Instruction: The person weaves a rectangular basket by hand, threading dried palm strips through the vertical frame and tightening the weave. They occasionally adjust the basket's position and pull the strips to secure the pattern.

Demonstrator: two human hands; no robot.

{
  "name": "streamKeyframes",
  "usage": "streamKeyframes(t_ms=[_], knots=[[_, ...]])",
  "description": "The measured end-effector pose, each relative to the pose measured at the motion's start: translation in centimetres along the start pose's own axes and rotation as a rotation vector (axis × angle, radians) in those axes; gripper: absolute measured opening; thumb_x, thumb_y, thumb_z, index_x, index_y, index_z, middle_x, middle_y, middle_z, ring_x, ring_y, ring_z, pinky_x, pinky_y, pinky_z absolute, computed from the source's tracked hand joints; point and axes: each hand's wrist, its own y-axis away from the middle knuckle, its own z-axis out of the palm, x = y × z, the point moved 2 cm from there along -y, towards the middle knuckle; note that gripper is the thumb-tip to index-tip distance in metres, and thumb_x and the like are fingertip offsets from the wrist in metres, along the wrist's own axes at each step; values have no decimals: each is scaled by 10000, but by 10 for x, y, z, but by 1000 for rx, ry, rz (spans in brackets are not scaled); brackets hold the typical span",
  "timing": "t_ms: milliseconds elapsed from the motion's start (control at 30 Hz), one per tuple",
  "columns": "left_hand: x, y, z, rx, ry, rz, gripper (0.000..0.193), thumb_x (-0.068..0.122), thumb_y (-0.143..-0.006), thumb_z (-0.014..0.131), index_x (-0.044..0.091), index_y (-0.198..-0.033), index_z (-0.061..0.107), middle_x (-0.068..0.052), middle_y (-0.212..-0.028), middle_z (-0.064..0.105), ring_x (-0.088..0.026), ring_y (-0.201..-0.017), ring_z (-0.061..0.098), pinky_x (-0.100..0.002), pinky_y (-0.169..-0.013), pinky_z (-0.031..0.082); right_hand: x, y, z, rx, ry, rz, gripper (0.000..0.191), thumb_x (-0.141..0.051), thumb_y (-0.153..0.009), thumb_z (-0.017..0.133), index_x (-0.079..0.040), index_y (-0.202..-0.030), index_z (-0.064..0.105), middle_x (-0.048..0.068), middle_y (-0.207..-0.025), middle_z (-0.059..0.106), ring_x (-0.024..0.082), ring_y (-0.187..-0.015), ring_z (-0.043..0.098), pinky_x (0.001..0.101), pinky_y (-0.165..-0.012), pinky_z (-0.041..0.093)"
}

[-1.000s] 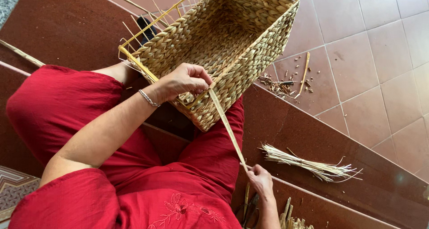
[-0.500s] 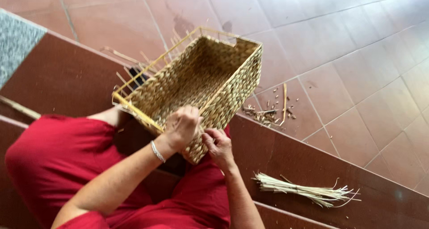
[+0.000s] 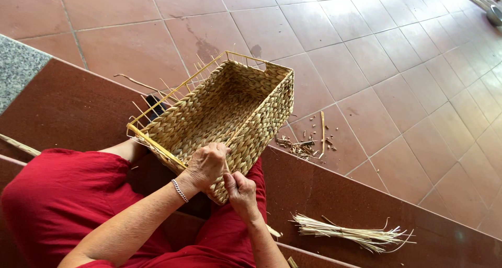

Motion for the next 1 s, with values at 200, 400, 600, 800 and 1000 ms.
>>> streamKeyframes(t_ms=[200,400,600,800,1000], knots=[[-3,-7,-8,-41,120,-119,271,160,-1030,616,16,-801,601,-173,-700,669,-254,-583,691,-372,-507,567,4,2,3,-6,-168,93,330,-212,-1035,646,-54,-751,594,-25,-604,565,50,-521,473,258,-446,385],[-6,20,-30,210,257,1,137,83,-882,733,19,-847,617,-158,-830,639,-356,-768,655,-443,-668,544,12,14,-14,-35,-412,242,324,-180,-1044,675,-61,-751,607,-93,-675,534,4,-587,437,210,-478,330],[-9,42,-35,139,299,18,134,73,-899,740,27,-916,616,-124,-890,623,-320,-835,655,-423,-754,548,-7,24,-21,-45,-448,296,260,-164,-1020,668,-59,-783,646,-90,-638,536,-14,-534,425,181,-446,289],[-6,44,-51,135,488,-122,207,39,-889,723,5,-1079,650,-157,-1008,660,-321,-917,670,-393,-793,548,-18,23,-22,-52,-430,309,229,-168,-1031,674,-50,-835,669,-96,-650,535,-16,-546,426,174,-462,290],[1,30,-47,203,280,161,466,31,-794,712,-60,-1238,602,-202,-1033,682,-334,-956,663,-417,-860,562,-24,23,-25,-70,-409,175,201,-194,-1046,656,-43,-924,707,-76,-690,568,-4,-585,459,178,-487,333]])
